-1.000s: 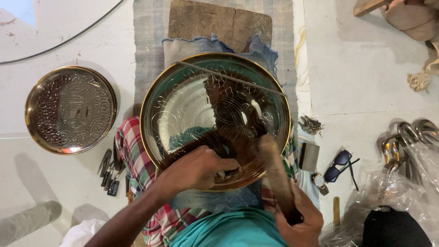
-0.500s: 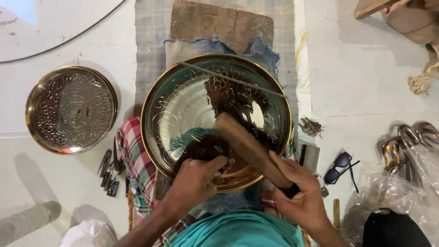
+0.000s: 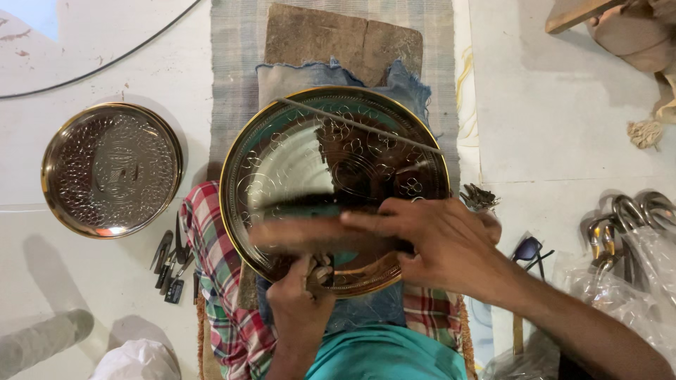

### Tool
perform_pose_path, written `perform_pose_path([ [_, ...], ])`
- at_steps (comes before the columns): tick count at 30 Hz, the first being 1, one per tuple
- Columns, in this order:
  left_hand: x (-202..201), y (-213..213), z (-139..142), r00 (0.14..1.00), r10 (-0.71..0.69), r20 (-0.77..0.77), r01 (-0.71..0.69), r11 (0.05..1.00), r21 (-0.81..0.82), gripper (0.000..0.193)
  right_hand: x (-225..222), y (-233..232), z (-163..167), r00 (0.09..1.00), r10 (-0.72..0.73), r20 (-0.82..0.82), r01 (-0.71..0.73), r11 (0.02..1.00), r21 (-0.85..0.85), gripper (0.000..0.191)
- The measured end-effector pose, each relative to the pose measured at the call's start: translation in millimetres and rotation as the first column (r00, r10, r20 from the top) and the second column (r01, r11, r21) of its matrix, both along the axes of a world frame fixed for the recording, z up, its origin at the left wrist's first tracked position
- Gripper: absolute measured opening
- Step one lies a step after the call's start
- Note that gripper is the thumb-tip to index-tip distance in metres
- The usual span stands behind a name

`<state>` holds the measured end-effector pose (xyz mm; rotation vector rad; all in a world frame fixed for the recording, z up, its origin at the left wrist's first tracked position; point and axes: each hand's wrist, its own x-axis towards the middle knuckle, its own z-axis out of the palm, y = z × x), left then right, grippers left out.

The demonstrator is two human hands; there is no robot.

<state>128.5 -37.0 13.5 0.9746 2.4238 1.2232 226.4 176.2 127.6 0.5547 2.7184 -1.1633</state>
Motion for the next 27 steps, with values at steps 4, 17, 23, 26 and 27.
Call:
perform_pose_path([
  [4,12,-4,-1,0.988,0.122,0.099,-0.124,0.992,0.008,0.044,-21,2,16,0.992,-0.031,0.126,0.042,0.995,-0.088,0.092],
  [17,19,-6,-8,0.988,0.151,-0.032,-0.149,0.988,0.043,0.044,-24,-8,1,0.995,0.093,-0.035,-0.088,0.99,0.108,0.084],
  [23,18,-3,-5,0.985,0.16,-0.068,-0.156,0.986,0.057,0.044,-31,-6,16,0.991,0.133,-0.004,-0.132,0.987,0.091,0.077],
  [26,18,-1,-3,0.98,0.191,-0.053,-0.191,0.982,0.005,0.033,-36,-7,21,0.971,0.216,0.103,-0.231,0.958,0.168,0.073],
  [27,17,0,-3,0.982,0.186,-0.027,-0.185,0.982,0.027,0.033,-37,-8,21,0.984,0.177,-0.004,-0.174,0.971,0.163,0.076],
])
